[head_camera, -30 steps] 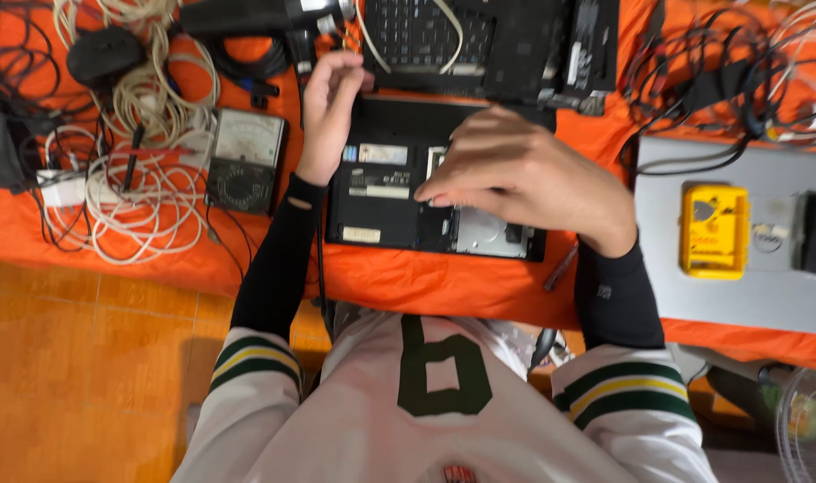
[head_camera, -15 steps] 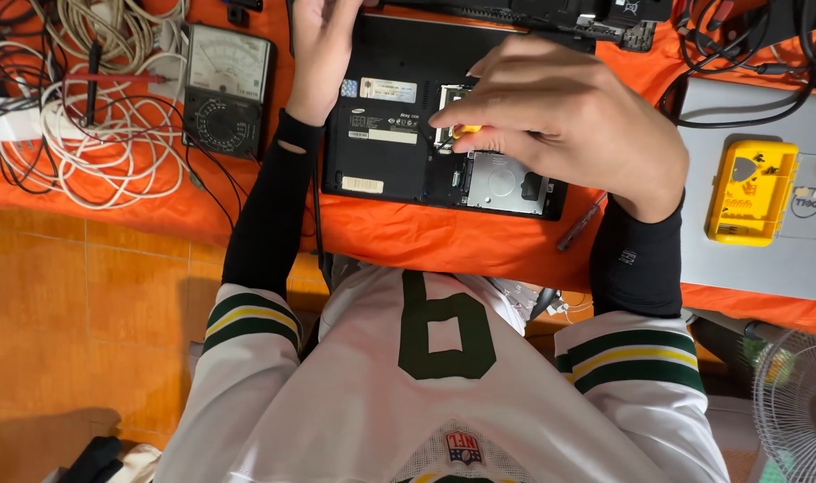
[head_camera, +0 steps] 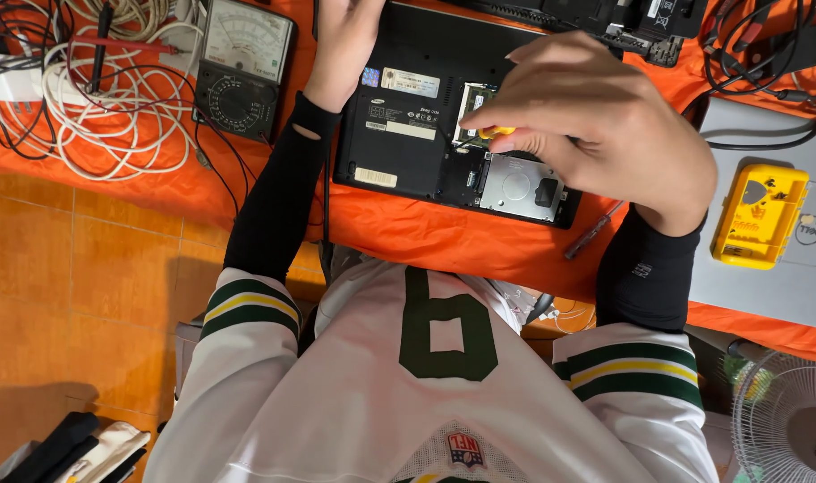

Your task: Disassembling and repairing a laptop on a workbench using a screwdriver.

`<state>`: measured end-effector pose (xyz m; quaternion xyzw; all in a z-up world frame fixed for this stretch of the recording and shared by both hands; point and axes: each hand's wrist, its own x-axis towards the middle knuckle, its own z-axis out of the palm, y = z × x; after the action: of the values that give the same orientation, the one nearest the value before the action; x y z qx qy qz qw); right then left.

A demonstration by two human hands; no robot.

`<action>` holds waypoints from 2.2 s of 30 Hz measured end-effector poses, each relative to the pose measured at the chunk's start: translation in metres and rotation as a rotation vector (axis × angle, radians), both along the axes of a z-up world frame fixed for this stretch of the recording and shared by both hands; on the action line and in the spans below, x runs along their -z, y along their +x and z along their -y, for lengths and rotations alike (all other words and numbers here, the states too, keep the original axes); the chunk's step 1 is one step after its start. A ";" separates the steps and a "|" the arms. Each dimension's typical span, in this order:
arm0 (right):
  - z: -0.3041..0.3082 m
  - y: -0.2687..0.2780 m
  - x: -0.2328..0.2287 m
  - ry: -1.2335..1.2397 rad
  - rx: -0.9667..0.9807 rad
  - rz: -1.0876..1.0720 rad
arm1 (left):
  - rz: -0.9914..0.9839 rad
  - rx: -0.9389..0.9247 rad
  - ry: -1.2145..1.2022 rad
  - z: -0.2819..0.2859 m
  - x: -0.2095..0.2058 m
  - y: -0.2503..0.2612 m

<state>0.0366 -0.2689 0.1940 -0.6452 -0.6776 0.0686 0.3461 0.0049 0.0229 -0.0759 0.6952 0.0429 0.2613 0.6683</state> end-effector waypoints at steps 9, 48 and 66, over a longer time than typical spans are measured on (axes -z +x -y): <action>-0.005 -0.003 0.003 0.025 0.044 -0.057 | 0.029 0.017 0.011 0.001 -0.007 0.002; 0.002 0.028 0.028 0.104 -0.078 -0.152 | 0.073 0.121 -0.109 -0.005 -0.015 -0.007; 0.005 0.021 0.017 -0.097 0.008 -0.299 | 0.020 0.087 -0.119 -0.022 0.038 -0.021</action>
<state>0.0576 -0.2743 0.1771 -0.6464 -0.6119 0.1951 0.4119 -0.0159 0.0447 -0.1140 0.6527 0.0213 0.2360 0.7196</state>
